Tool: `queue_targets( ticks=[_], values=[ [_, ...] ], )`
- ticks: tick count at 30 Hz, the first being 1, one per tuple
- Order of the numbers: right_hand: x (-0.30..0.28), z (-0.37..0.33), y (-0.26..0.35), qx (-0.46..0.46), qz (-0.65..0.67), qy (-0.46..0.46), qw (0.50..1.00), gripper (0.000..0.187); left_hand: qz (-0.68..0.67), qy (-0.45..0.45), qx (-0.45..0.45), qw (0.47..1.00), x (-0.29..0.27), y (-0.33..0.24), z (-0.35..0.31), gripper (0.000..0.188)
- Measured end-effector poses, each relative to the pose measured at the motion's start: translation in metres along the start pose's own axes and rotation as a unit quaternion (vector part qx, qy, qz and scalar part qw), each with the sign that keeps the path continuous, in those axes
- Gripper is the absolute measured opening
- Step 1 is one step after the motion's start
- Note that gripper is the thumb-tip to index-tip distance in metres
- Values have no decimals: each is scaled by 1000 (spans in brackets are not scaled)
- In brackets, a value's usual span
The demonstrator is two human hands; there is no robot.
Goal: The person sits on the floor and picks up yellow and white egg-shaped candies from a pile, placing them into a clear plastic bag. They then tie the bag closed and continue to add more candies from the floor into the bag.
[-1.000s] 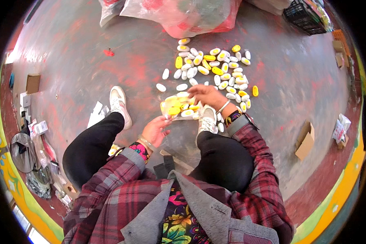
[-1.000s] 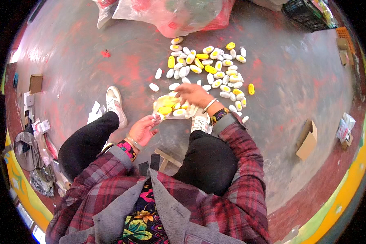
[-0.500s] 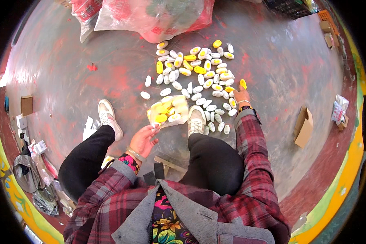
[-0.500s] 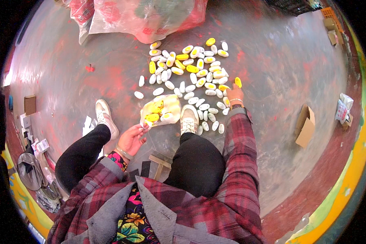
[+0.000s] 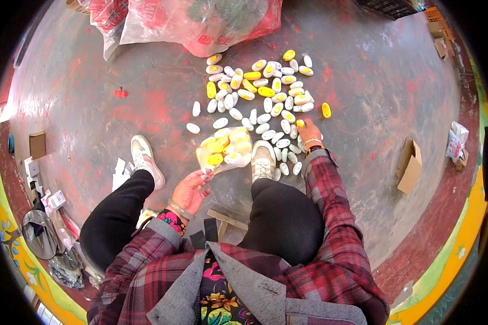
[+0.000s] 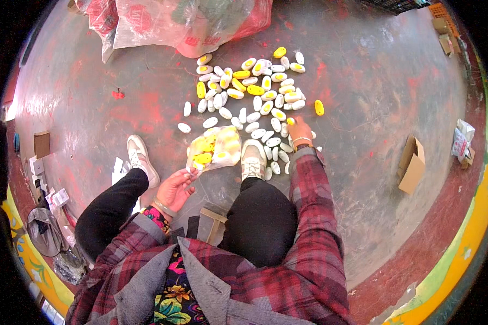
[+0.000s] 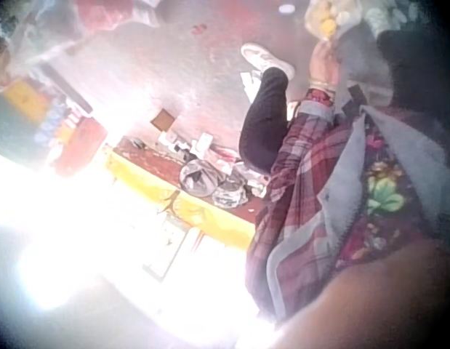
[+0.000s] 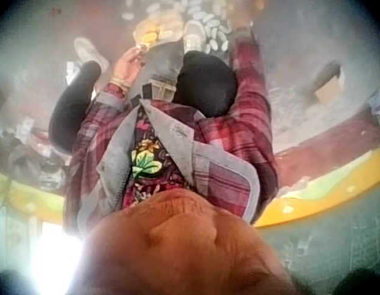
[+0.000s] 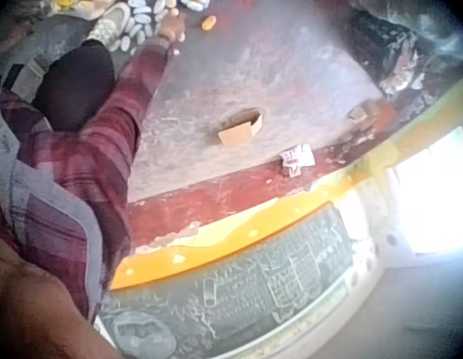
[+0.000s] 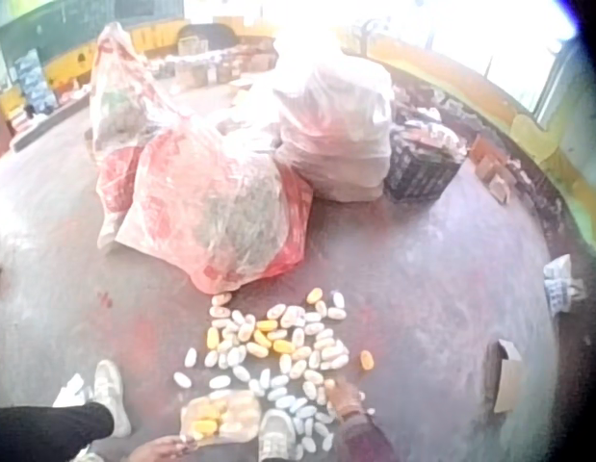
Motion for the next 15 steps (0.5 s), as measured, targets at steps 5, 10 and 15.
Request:
queue_targets(
  ticks=[5, 10, 15],
  values=[
    [8, -25, 2, 59, 595, 136, 790, 30, -3, -9, 2, 1000, -2, 1, -3, 25],
    [-4, -51, 31, -57, 779, 244, 575, 25, 1, -11, 0, 1000, -2, 0, -4, 25],
    [-16, -46, 50, -36, 788, 255, 559, 21, 3, -14, -1, 1000, -1, 2, -2, 24]
  ],
)
Point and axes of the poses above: each hand's wrist, its own z-axis towards the middle knuckle, its own x-axis out of the palm, y = z × x, the point moved 3 cm from there along z, towards the middle knuckle, and after that the axes turned 2 degrees about y, right-handed, at the moved point
